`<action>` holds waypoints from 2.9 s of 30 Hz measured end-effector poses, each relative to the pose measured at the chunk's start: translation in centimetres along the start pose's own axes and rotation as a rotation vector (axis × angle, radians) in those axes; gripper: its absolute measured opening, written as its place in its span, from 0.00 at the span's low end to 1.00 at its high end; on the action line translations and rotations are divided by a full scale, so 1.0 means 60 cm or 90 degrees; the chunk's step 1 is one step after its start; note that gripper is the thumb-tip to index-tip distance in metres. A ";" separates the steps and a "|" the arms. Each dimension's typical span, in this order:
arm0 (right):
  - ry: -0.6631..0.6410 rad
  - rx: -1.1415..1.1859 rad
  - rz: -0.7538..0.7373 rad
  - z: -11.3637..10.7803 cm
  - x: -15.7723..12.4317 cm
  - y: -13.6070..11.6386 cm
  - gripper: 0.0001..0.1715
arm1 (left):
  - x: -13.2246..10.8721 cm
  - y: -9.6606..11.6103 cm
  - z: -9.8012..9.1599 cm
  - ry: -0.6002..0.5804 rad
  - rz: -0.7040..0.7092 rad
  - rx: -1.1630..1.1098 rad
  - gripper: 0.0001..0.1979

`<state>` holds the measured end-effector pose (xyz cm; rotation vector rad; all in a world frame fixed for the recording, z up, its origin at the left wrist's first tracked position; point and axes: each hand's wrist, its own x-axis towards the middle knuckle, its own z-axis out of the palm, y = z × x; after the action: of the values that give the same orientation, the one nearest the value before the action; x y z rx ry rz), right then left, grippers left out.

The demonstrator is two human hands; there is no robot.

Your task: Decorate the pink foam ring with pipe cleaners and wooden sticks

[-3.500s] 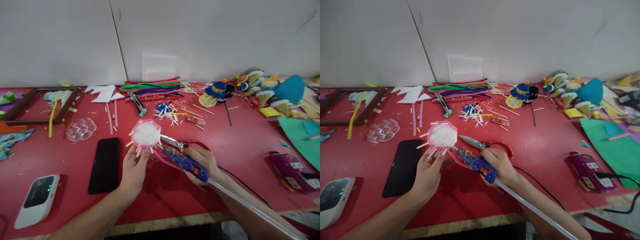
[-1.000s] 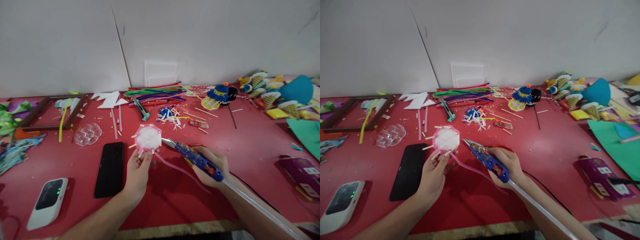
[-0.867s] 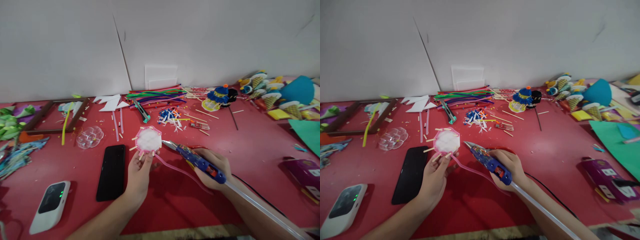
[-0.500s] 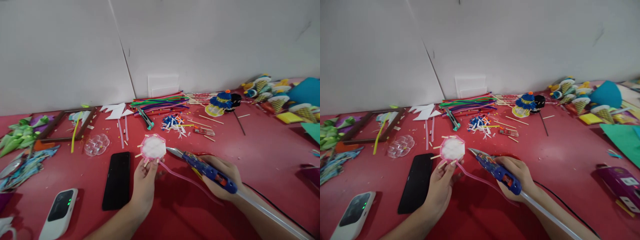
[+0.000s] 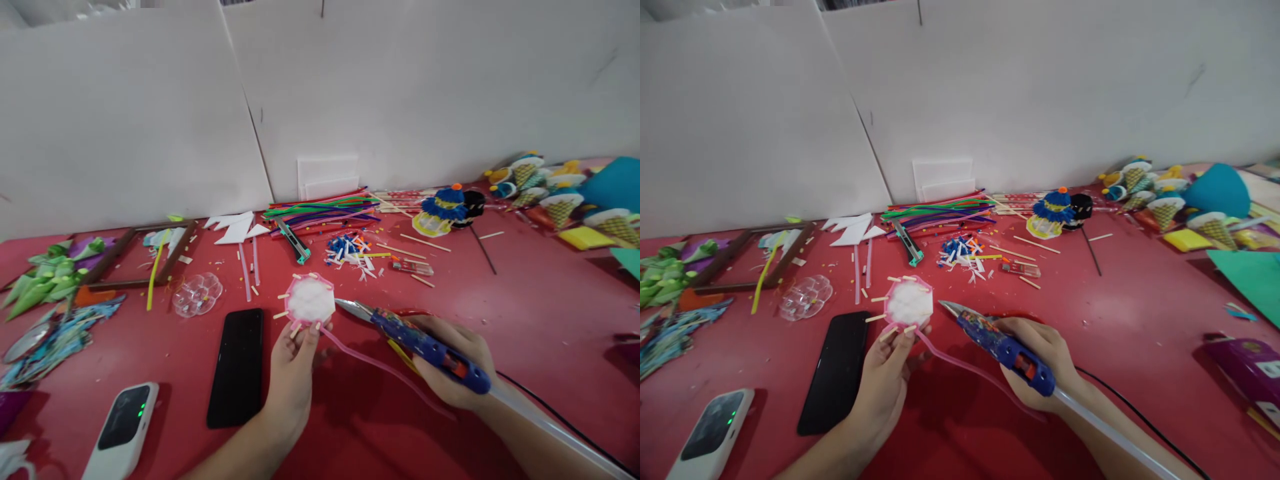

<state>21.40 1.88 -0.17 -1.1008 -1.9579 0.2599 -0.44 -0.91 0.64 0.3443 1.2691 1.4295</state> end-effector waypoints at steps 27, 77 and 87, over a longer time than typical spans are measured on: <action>0.000 0.010 -0.042 -0.005 0.009 0.005 0.11 | 0.001 0.001 0.000 -0.004 -0.010 0.000 0.22; 0.034 0.085 0.365 -0.110 0.031 0.092 0.18 | 0.004 0.006 0.005 -0.011 0.015 -0.059 0.17; -0.036 -0.285 0.338 -0.128 -0.030 0.148 0.31 | 0.015 0.008 0.006 -0.032 0.024 -0.058 0.15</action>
<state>33.02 4.05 -1.25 -1.9244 -1.7817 0.1328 -0.67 0.13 0.79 0.3419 1.1584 1.4963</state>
